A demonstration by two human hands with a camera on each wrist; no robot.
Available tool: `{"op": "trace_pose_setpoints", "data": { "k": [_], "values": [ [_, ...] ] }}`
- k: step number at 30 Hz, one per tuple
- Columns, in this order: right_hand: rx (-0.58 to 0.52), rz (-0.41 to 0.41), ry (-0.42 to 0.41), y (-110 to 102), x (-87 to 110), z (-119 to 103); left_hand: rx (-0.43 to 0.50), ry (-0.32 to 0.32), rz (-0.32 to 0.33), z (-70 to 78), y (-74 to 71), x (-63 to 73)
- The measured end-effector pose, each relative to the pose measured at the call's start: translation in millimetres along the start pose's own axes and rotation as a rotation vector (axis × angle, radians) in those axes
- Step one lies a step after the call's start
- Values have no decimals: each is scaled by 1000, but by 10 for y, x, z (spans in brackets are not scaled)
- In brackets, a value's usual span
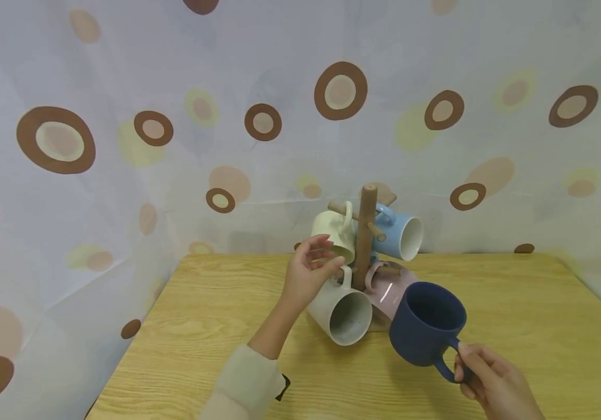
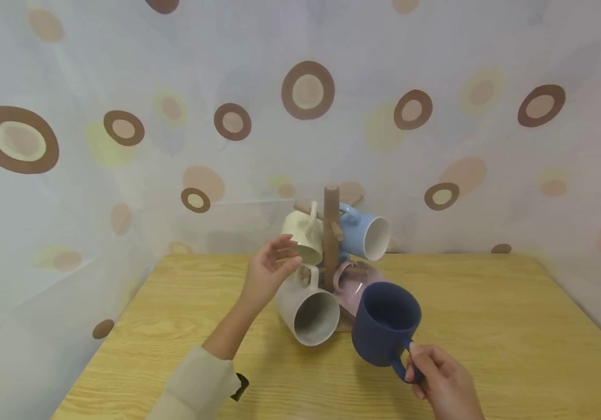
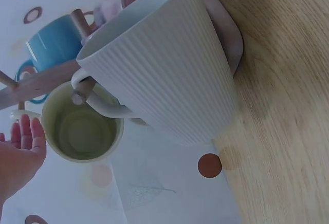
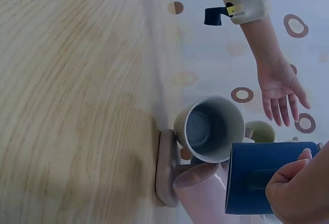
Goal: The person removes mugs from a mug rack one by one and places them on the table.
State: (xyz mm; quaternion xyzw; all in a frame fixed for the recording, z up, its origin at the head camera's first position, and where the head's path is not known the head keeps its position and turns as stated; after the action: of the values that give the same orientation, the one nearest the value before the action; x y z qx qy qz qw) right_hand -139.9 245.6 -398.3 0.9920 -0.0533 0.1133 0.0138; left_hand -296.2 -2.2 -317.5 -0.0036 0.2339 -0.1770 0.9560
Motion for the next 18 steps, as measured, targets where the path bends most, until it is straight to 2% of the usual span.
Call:
{"op": "trace_pose_setpoints", "data": {
  "k": [5,12,18],
  "values": [
    [-17,50,-16,-83,-26,80,11,46,34,72,67,-82],
    [10,93,71,-202,-67,245,-6,143,22,174,223,-155],
    [64,128,54,-322,-86,345,-31,160,25,222,375,-222]
  ]
}}
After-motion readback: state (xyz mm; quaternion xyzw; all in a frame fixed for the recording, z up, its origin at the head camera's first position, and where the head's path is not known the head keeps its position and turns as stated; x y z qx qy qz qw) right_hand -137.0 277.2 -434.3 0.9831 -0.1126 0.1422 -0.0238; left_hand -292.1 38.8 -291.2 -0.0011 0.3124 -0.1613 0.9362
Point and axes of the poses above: each hand's wrist, its own x-axis away from the middle knuckle, its own y-axis out of the palm, z = x × y, the point moved 6 cm from there along -x, towards the middle knuckle, and after that the axes turned 6 degrees about -z, right-handed, at the moved point
